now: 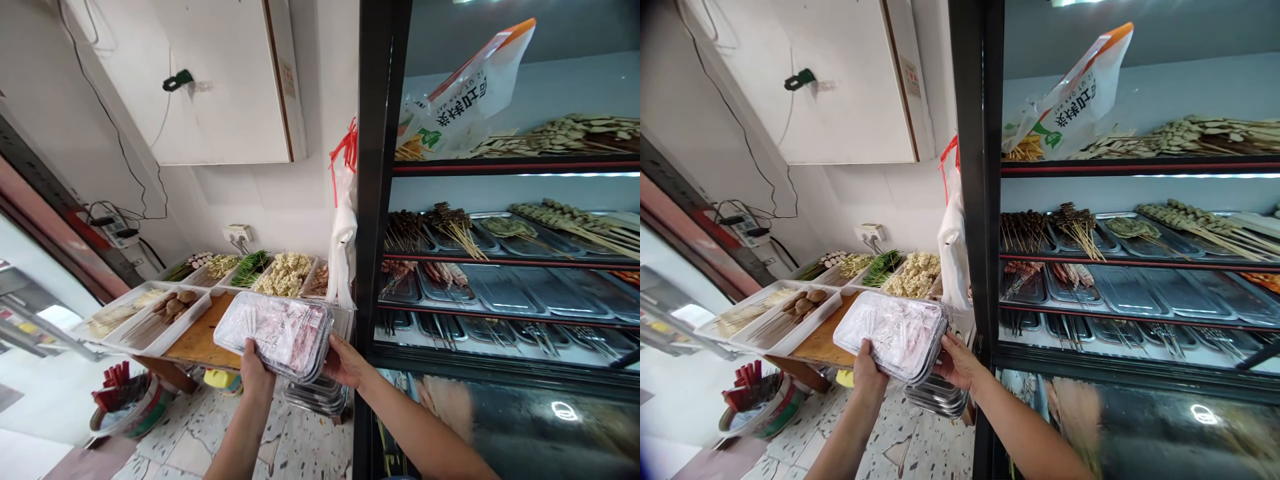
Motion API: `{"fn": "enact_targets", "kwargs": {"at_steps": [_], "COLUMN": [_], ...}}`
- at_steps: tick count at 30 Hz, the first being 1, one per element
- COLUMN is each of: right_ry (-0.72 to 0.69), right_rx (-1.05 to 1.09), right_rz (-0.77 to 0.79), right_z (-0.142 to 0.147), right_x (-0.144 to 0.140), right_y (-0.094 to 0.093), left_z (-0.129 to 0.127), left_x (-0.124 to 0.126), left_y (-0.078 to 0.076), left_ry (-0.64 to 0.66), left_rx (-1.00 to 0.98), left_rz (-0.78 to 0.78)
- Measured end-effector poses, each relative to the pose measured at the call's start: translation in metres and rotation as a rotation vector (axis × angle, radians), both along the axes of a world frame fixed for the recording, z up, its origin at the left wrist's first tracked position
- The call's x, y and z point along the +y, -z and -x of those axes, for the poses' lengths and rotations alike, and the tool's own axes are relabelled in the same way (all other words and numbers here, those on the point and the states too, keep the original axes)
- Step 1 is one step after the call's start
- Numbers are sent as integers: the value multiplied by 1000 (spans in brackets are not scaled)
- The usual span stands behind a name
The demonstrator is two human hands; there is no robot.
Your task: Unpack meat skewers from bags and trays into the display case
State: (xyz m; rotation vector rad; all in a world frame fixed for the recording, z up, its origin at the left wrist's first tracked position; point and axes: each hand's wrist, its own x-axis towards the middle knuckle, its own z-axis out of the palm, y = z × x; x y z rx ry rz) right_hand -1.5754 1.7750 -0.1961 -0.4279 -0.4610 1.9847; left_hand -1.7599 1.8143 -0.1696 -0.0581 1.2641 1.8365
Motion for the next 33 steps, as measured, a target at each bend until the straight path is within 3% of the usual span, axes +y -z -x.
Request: {"fn": "enact_targets", "kwargs": {"at_steps": [9, 20, 24, 29, 33], "right_ry": [49, 207, 260, 193, 123], "right_rx": [-36, -251, -307, -234, -169], "right_rz": [51, 125, 236, 250, 230], "right_z": [-5, 5, 10, 9, 4], "right_x": [0, -2, -4, -8, -14], "right_y": [-1, 3, 2, 2, -2], "left_z": [3, -17, -23, -19, -14], "left_x": [5, -22, -29, -30, -30], "left_y": [15, -2, 4, 20, 22], "left_ry": [40, -28, -50, 13, -24], "left_rx": [95, 226, 260, 230, 238], "left_rz": [-27, -91, -112, -168, -141]}}
